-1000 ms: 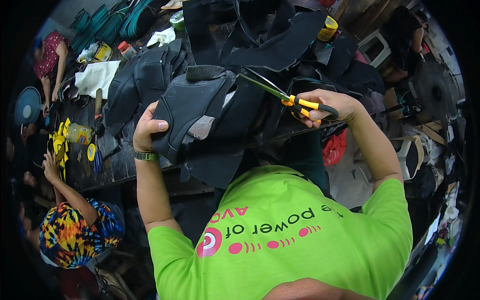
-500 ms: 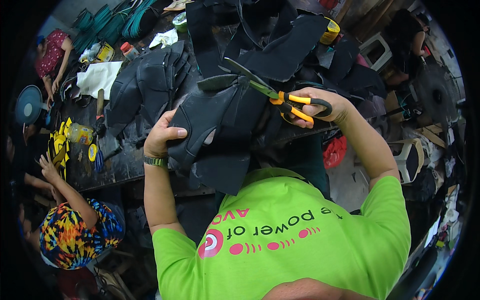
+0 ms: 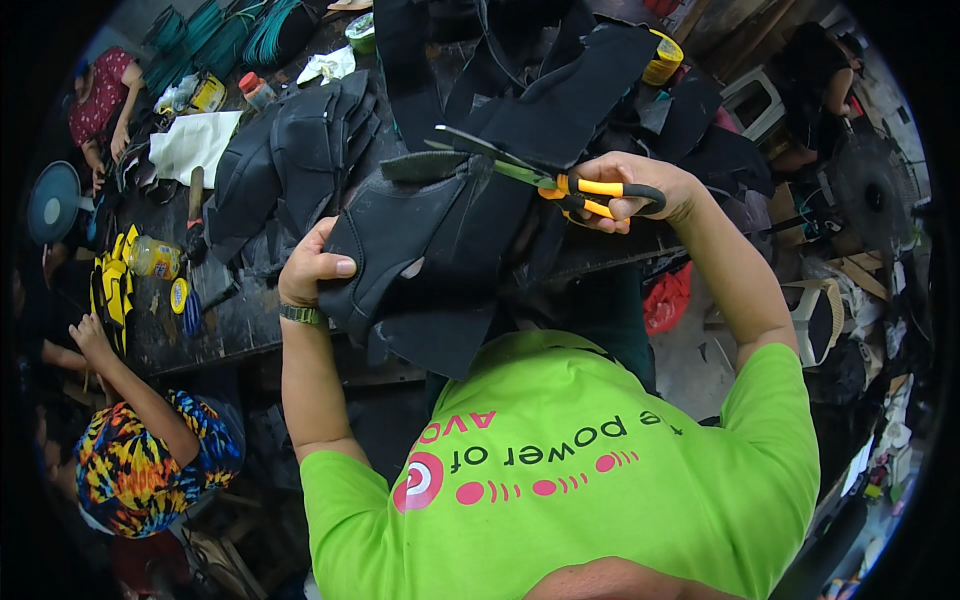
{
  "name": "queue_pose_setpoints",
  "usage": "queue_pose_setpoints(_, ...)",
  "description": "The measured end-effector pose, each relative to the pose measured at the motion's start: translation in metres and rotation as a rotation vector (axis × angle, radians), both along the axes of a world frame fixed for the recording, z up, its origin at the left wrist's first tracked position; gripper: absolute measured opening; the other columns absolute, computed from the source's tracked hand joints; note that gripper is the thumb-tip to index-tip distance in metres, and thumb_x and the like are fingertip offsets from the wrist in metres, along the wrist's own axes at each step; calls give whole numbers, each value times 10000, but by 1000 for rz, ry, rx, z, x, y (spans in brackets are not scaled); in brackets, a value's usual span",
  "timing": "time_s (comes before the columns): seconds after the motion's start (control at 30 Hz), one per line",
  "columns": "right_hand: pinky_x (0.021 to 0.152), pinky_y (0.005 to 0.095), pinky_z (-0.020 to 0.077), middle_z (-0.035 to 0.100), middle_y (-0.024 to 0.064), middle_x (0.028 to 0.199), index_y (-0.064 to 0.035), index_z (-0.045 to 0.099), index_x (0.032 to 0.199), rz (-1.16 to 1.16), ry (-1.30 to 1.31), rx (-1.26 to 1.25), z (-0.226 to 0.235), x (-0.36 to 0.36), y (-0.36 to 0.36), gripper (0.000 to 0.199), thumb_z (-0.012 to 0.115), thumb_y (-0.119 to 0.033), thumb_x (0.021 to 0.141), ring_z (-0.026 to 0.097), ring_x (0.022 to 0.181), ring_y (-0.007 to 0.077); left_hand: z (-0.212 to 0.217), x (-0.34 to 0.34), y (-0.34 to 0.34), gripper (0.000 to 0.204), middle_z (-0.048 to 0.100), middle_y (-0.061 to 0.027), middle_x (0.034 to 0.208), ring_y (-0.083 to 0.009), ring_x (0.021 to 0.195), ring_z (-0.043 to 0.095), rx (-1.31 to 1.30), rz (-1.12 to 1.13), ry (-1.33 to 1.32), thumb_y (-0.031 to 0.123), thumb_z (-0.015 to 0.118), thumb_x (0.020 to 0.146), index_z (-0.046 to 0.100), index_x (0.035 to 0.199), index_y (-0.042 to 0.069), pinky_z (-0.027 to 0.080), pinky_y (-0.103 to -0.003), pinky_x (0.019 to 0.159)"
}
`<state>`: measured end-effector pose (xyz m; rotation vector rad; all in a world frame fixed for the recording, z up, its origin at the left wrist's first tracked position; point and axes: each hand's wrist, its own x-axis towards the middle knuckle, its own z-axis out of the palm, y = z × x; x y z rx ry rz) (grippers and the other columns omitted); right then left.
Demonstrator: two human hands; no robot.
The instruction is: The person uses shears to cut black fabric pieces on a cluttered workbench. They repeatedly pick up fabric, trim edges, and place cut pieces back on the table. A second person is visible nearby, also cutting fabric.
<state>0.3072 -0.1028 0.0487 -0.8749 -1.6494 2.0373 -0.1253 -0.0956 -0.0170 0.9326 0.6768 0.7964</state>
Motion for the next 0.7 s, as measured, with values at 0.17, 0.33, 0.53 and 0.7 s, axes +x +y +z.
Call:
queue_pose_setpoints(0.17,507,170,446,578,30,713,25,603,933,34,-45,-2,-1,2,6,503,805,-369,693,561,584,73,-22,-22,11,644,634,-242,1114,-326,953,681,-18,-67,-31,35,632,596,495,1203,-129,545,-417,908)
queue_pose_setpoints(0.33,507,173,447,581,27,719,26,607,977,96,34,-54,-2,-3,0,542,800,-398,701,557,589,72,-12,-19,19,598,645,-181,1081,-251,922,663,3,-186,-91,61,696,611,530,1164,-97,530,-354,875)
queue_pose_setpoints(0.53,532,193,444,575,1,683,-15,607,992,7,-61,38,1,-19,-8,469,755,-415,797,557,593,68,60,32,4,444,664,-26,1035,-73,884,590,395,-225,390,116,793,749,625,1126,-48,479,-236,819)
queue_pose_setpoints(0.7,537,193,447,572,-6,681,-16,609,1006,-26,-115,49,0,-31,-13,504,743,-455,798,560,597,68,87,79,-2,534,661,-13,1055,-75,933,597,242,-182,296,76,762,777,564,1264,-17,469,-227,860)
